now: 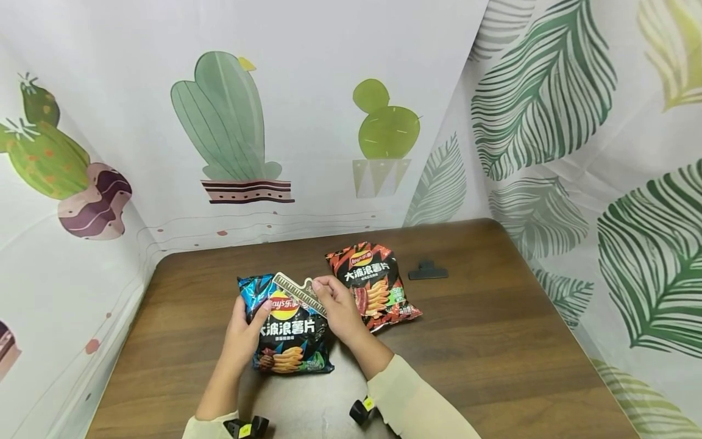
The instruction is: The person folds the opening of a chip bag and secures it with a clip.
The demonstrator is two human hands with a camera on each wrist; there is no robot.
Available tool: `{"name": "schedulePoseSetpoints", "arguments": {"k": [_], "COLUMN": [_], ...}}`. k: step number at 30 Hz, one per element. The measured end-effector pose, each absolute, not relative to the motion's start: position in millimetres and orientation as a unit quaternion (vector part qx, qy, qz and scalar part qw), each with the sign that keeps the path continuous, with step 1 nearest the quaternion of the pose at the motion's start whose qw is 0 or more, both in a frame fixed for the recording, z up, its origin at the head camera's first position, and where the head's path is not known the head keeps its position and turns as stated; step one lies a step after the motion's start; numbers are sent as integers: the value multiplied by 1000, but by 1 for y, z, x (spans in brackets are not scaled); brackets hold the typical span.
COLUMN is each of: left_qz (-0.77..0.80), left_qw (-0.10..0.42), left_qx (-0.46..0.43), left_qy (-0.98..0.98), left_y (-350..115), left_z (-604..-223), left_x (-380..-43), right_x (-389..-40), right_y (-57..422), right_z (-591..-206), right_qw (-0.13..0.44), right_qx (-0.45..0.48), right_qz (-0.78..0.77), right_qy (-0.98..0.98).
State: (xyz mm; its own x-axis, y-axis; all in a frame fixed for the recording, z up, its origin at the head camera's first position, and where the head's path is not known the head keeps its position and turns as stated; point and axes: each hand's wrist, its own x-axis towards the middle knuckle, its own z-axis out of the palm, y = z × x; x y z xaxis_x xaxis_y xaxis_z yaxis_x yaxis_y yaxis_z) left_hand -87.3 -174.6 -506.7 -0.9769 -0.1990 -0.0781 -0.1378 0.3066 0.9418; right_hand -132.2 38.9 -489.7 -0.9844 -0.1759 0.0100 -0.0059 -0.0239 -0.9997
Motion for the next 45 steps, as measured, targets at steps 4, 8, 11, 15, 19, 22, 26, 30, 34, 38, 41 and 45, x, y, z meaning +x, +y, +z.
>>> {"name": "schedulePoseSetpoints", "arguments": {"k": [4, 8, 11, 15, 19, 22, 26, 30, 34, 38, 41, 45], "left_qz": [-592, -597, -601, -602, -603, -607, -619, -625, -617, -606, -606, -606], "left_qw": [25, 31, 32, 31, 30, 30, 23, 17, 10, 2, -1, -11], "left_qx": [113, 119, 122, 128, 132, 131, 129, 124, 117, 112, 108, 103], "left_qy": [-798, -792, -789, -788, -786, -783, -774, -771, -778, -787, -788, -788], "left_y": [-173, -171, -170, -169, -169, -170, -170, -172, -173, -172, -172, -172], "left_z": [-505, -503, -503, -504, -504, -504, -504, -507, -513, -519, -521, -524], "left_x": [-87, -86, -86, -86, -86, -86, -85, -84, -83, -83, -82, -80], "right_x": [-125, -124, -129, -136, -137, -135, -129, -132, -140, -141, -142, -143], "right_y": [39, 38, 36, 32, 31, 32, 33, 33, 32, 32, 33, 34], "right_z": [-472, -469, -480, -497, -502, -500, -483, -488, -504, -509, -510, -510], "right_qw": [50, 34, 30, 28, 20, 16, 27, 38, 37, 28, 23, 22], "right_qx": [-74, -86, -83, -77, -87, -91, -80, -75, -68, -64, -67, -64], "right_qz": [-701, -693, -693, -700, -707, -706, -710, -718, -729, -731, -732, -736], "right_qy": [707, 715, 716, 709, 701, 702, 700, 691, 680, 679, 678, 674]}}
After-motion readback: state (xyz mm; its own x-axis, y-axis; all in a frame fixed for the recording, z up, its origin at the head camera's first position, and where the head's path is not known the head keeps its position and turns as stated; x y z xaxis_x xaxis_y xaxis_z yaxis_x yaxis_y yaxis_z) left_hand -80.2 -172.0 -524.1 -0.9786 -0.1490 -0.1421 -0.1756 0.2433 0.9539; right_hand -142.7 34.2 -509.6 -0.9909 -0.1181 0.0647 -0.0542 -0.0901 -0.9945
